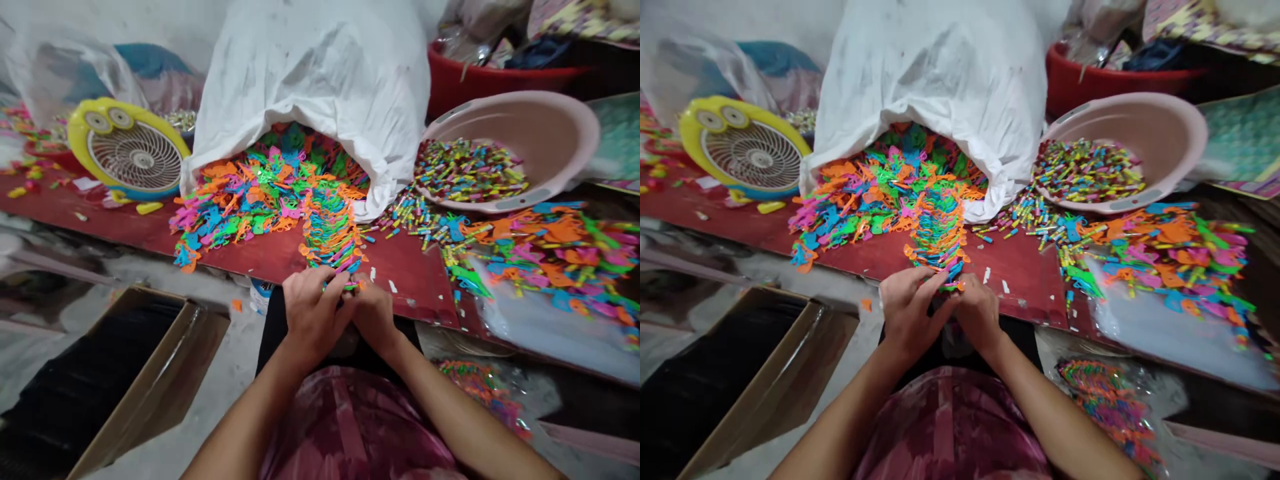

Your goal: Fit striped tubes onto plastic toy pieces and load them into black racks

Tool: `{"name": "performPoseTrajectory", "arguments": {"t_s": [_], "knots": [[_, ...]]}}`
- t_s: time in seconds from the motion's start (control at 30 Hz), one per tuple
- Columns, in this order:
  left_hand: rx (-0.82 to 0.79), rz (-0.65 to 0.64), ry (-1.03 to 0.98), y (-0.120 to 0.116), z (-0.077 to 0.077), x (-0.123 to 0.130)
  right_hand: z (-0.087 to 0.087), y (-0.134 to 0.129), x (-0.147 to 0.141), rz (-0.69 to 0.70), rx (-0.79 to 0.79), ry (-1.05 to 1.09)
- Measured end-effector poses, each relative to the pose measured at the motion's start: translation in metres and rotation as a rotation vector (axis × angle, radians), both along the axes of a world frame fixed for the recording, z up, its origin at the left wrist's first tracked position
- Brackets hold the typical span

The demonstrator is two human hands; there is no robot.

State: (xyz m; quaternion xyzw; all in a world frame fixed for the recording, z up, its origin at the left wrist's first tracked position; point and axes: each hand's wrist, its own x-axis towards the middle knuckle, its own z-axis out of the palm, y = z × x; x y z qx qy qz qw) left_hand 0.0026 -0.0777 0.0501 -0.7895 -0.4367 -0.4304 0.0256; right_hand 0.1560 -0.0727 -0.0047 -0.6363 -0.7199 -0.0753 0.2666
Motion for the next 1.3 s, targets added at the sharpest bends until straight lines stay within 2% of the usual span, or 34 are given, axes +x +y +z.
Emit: {"name": "performPoseTrajectory", "arguments": {"t_s": [0.1, 0.27, 0.4, 0.6, 0.73, 0.9, 1.03, 1.13, 1.3], "knots": [[-0.043, 0.0, 0.064, 0.012, 0.005, 0.013, -0.002, 0.002, 0.002, 0.018, 0.043, 0.034], [-0.013, -0.032, -0.009, 0.02, 0.002, 0.017, -0.005, 0.005, 0.003, 0.021, 0.066, 0.093], [-0.029, -0.027, 0.032, 0.018, 0.003, 0.017, -0.002, 0.005, 0.0, 0.033, -0.06, 0.095], [0.016, -0.024, -0.018, 0.021, 0.005, 0.018, 0.011, 0.008, -0.006, 0.049, -0.27, 0.088], [-0.017, -0.033, 0.036, 0.023, 0.005, 0.014, 0.017, 0.009, -0.007, 0.013, -0.344, 0.123], [-0.011, -0.053, 0.104, 0.021, 0.002, 0.01, 0.012, 0.008, -0.005, -0.03, -0.312, 0.179], [0.033, -0.045, 0.099, 0.019, 0.001, 0.009, 0.008, 0.006, 0.001, 0.014, -0.261, 0.252], [0.06, -0.012, 0.138, 0.019, 0.003, 0.007, 0.007, 0.007, 0.006, 0.058, -0.277, 0.305], [0.075, 0.004, 0.195, 0.021, 0.005, 0.004, 0.007, 0.007, 0.01, 0.053, -0.295, 0.361]]}}
